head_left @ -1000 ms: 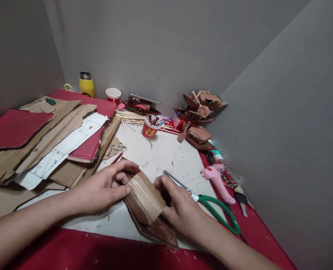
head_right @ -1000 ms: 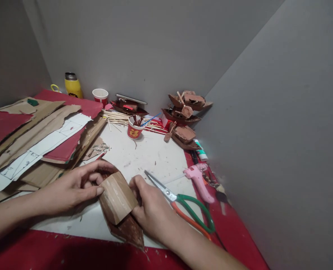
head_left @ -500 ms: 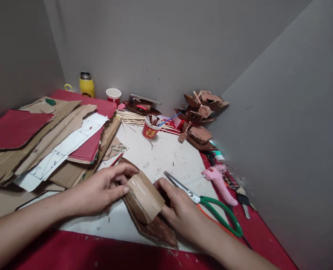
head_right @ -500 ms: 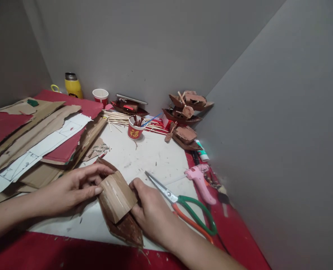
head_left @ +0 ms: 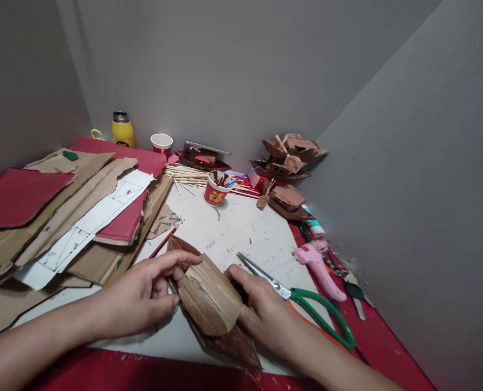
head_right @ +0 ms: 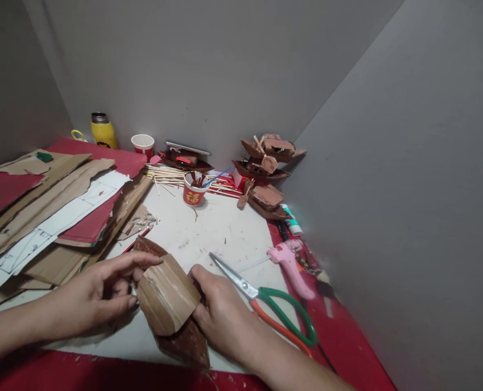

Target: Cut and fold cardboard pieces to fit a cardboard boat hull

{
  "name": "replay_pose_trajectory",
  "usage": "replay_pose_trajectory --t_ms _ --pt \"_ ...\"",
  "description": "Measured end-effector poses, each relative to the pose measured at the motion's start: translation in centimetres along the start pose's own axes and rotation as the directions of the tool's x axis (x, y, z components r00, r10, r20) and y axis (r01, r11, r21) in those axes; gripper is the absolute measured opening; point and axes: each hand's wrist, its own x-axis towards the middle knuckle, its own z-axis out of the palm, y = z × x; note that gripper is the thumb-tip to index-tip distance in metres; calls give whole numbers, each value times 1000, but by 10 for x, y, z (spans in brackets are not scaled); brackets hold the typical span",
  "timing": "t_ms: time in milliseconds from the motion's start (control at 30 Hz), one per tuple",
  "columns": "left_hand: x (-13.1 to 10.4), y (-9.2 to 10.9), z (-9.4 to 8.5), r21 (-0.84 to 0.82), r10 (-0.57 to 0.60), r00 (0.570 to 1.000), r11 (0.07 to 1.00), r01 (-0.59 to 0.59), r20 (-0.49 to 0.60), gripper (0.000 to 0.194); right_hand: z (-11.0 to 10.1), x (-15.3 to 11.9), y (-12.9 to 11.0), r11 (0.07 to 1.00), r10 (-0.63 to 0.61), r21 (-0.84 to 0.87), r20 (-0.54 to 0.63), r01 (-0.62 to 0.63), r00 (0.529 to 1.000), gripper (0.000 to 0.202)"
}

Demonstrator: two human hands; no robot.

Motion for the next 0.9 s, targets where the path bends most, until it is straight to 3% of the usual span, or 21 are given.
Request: replay_pose_trajectory --t_ms 67,167,267,333,467,600,767,900 --pt "0 1 1 -43 7 1000 999 -7 -8 63 -1 0 0 1000 -4 -11 -4 3 1000 13" --pt "0 1 1 -247 44 998 968 -34 37 65 -1 -1 0 999 -10 -31 -7 10 1000 14" --pt "3 -2 1 -425 81 993 904 -39 81 48 -1 -2 0 999 -31 -36 5 32 999 13" --pt "6 -4 3 -427 50 996 904 -15 71 37 -1 -2 0 998 -51 -42 7 51 999 12" --pt "10 -3 5 -321 -32 997 945 55 77 31 -1 -2 0 996 -54 -73 19 55 998 12" --pt "13 6 -1 -148 -32 998 988 39 48 22 -3 -2 1 996 -62 -65 24 63 998 12" --pt "16 10 -9 254 184 983 951 -175 -11 10 -2 -2 4 993 -53 -104 -5 52 999 13" --pt "16 5 -10 427 251 968 877 -219 -19 15 0 -2 9 990 -66 -129 -20 63 998 14"
